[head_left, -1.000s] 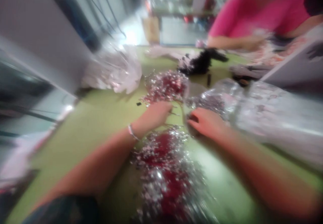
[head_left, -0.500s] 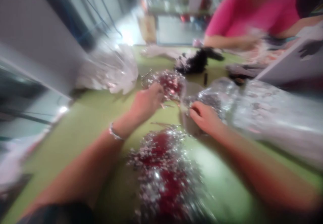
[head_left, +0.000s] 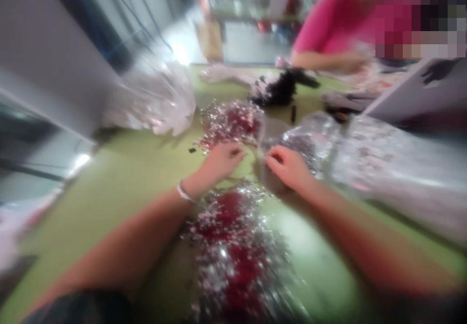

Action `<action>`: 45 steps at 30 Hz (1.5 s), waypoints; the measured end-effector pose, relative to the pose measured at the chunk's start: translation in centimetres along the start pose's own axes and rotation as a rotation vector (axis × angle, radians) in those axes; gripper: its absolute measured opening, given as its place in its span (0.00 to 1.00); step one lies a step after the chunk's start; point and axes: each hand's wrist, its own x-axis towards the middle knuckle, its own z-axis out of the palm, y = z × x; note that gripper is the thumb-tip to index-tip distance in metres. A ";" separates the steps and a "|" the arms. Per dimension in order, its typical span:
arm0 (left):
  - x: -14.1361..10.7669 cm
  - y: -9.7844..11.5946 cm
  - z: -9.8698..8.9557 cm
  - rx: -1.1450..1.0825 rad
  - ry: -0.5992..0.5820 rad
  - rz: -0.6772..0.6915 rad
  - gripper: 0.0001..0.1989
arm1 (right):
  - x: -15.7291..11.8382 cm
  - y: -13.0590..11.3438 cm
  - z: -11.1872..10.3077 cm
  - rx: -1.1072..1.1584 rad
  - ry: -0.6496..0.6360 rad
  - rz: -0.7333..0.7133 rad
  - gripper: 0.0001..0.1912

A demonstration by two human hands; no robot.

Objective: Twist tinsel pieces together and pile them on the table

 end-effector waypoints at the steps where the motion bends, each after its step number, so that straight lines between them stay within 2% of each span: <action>1: -0.1 0.2 0.0 0.046 -0.001 0.010 0.12 | 0.1 0.0 -0.3 0.053 0.023 0.075 0.06; 4: -0.5 1.1 0.5 0.141 -0.060 0.107 0.14 | 0.5 0.5 -1.1 0.176 0.087 0.220 0.08; 6: -0.8 1.5 1.1 0.195 -0.118 0.209 0.14 | 0.7 0.9 -1.1 0.134 0.108 0.167 0.08; 8: -0.9 1.5 1.5 0.234 -0.157 0.263 0.12 | 0.8 1.3 -0.9 0.015 0.113 0.045 0.07; 10: -1.0 1.2 1.5 0.227 -0.140 0.257 0.11 | 0.7 1.4 -0.6 -0.080 0.088 -0.057 0.06; 13: -1.0 1.2 1.1 0.181 -0.064 0.267 0.10 | 0.1 0.8 -0.4 -0.078 0.014 -0.124 0.05; 17: -1.3 2.0 0.4 0.151 -0.041 0.257 0.07 | -1.0 -0.6 0.1 -0.044 0.030 -0.186 0.05; 19: -1.7 2.4 0.3 0.129 -0.039 0.231 0.08 | -1.6 -1.1 0.4 -0.031 0.025 -0.189 0.05; 22: -2.1 2.7 0.5 0.128 -0.098 0.268 0.12 | -1.9 -1.5 0.7 0.027 0.014 -0.174 0.06; 26: -1.9 2.1 0.7 0.082 -0.083 0.279 0.12 | -1.4 -0.7 0.4 0.208 0.116 -0.013 0.06; 28: -1.6 1.6 0.7 0.038 -0.073 0.252 0.10 | -1.0 -0.1 0.2 0.204 0.156 0.022 0.06; 34: -1.3 1.2 0.9 0.001 -0.137 0.156 0.15 | -1.1 0.1 0.8 0.090 0.058 -0.141 0.06; 38: -1.6 1.6 0.8 -0.003 -0.190 0.178 0.15 | -1.4 -0.4 1.0 0.124 0.032 -0.112 0.06; 41: -1.6 1.6 0.7 -0.020 -0.181 0.174 0.15 | -1.5 -0.4 0.9 0.185 0.064 -0.055 0.06; 45: -1.7 1.5 0.7 -0.035 -0.185 0.173 0.15 | -1.5 -0.3 0.8 0.184 0.086 -0.126 0.06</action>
